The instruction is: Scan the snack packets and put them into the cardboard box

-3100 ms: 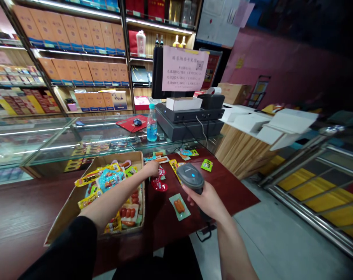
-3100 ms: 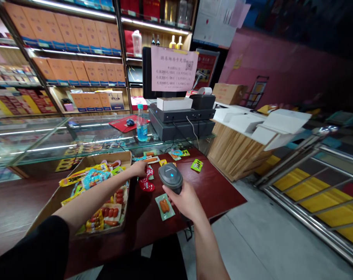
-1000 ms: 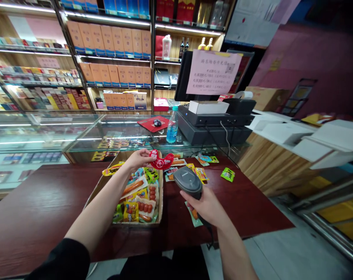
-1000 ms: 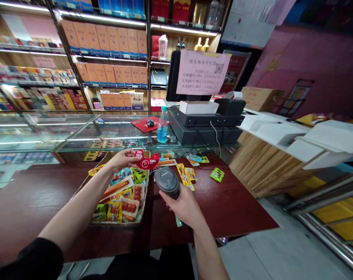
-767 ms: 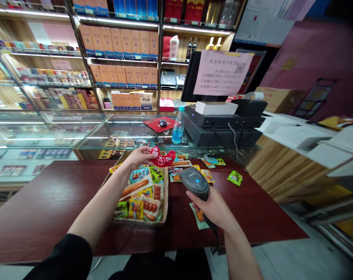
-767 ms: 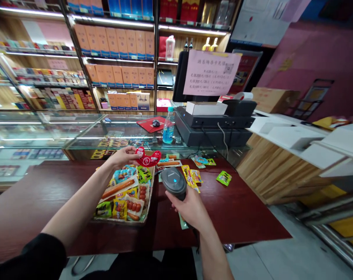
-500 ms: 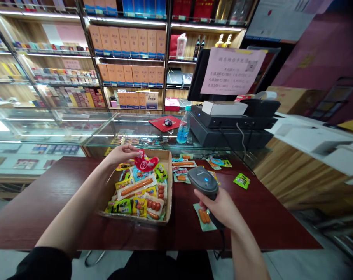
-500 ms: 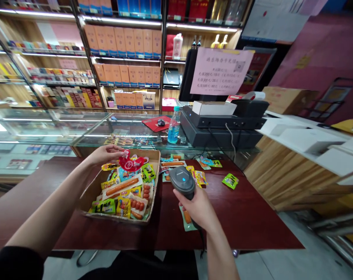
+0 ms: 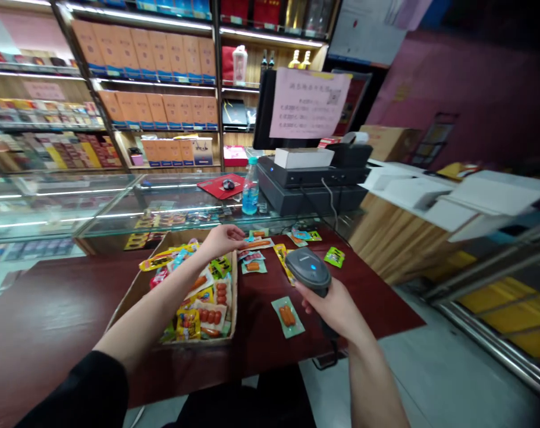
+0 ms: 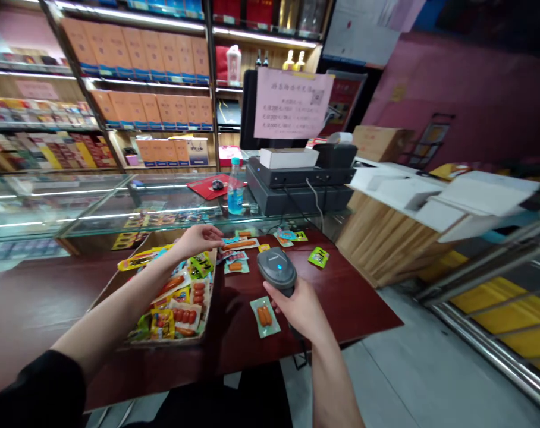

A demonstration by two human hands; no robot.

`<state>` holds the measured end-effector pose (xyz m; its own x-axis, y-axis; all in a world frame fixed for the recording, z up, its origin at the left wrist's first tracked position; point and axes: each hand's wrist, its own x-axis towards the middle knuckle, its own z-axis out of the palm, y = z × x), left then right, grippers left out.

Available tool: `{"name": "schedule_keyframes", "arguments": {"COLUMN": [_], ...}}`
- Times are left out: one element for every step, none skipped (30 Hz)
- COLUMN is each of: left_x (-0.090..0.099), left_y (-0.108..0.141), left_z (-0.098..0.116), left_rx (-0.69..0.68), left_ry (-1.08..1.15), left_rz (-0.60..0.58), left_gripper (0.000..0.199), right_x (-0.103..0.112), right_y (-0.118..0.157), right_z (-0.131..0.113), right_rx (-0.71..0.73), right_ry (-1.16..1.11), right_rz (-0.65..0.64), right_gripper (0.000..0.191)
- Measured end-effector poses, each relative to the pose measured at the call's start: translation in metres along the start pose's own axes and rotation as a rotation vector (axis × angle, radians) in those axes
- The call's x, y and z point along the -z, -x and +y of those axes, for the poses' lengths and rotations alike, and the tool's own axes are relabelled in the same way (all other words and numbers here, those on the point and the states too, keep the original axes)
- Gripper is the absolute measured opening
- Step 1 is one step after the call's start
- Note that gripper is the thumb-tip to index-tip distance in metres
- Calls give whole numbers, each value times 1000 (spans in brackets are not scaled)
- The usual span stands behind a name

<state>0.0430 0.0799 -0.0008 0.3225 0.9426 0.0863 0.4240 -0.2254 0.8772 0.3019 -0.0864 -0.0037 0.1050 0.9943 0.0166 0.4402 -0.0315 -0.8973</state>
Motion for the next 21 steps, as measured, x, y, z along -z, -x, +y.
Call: {"name": "schedule_keyframes", "arguments": {"left_x": [-16, -32, -47, -62, -77, -91, -103, -115, -126, -136, -144, -151, -157, -162, -166, -169, -172, -174, -175, -176, -176], "left_y": [-9, -17, -25, -32, -39, -46, -52, -57, -62, -66, -70, -73, -76, -78, -79, -79, -79, -79, -79, -78, -78], "left_z": [2, 4, 5, 5, 6, 6, 6, 6, 6, 5, 4, 2, 0, -2, -4, -6, -8, -10, -11, -11, -11], "left_rx": [-16, -31, -51, -76, -100, -125, -153, -182, -208, -230, -252, -276, -303, -337, -376, -416, -455, -492, -522, -550, -575], "left_ry": [-38, -79, -123, -166, -207, -252, -306, -368, -436, -508, -578, -643, -706, -770, -838, -906, -971, -1027, -1072, -1107, -1137], "left_rz": [-42, -78, -111, -140, -172, -205, -239, -273, -304, -329, -346, -357, -371, -392, -424, -462, -501, -533, -551, -553, -542], "left_gripper": [34, 34, 33, 32, 31, 30, 30, 30, 31, 34, 38, 44, 49, 54, 58, 60, 59, 55, 51, 46, 41], "right_x": [5, 11, 15, 20, 24, 27, 30, 33, 35, 37, 38, 40, 41, 42, 43, 44, 44, 45, 45, 45, 45], "right_y": [3, 5, 8, 10, 12, 14, 16, 17, 18, 20, 21, 22, 24, 25, 26, 27, 27, 28, 28, 28, 28], "right_z": [2, 4, 6, 9, 11, 14, 16, 18, 18, 19, 18, 17, 16, 15, 15, 15, 15, 16, 17, 18, 19], "right_rx": [-13, -24, -32, -39, -46, -53, -58, -62, -64, -65, -66, -66, -66, -64, -60, -58, -57, -59, -62, -68, -74], "right_ry": [-17, -30, -36, -36, -32, -28, -27, -28, -29, -30, -31, -33, -33, -34, -36, -36, -35, -32, -29, -25, -22], "right_rz": [18, 36, 52, 68, 83, 98, 116, 129, 142, 151, 159, 166, 170, 171, 173, 170, 168, 164, 163, 162, 163], "right_gripper": [31, 31, 32, 32, 32, 31, 31, 31, 32, 32, 32, 31, 31, 31, 30, 30, 30, 30, 30, 30, 30]}}
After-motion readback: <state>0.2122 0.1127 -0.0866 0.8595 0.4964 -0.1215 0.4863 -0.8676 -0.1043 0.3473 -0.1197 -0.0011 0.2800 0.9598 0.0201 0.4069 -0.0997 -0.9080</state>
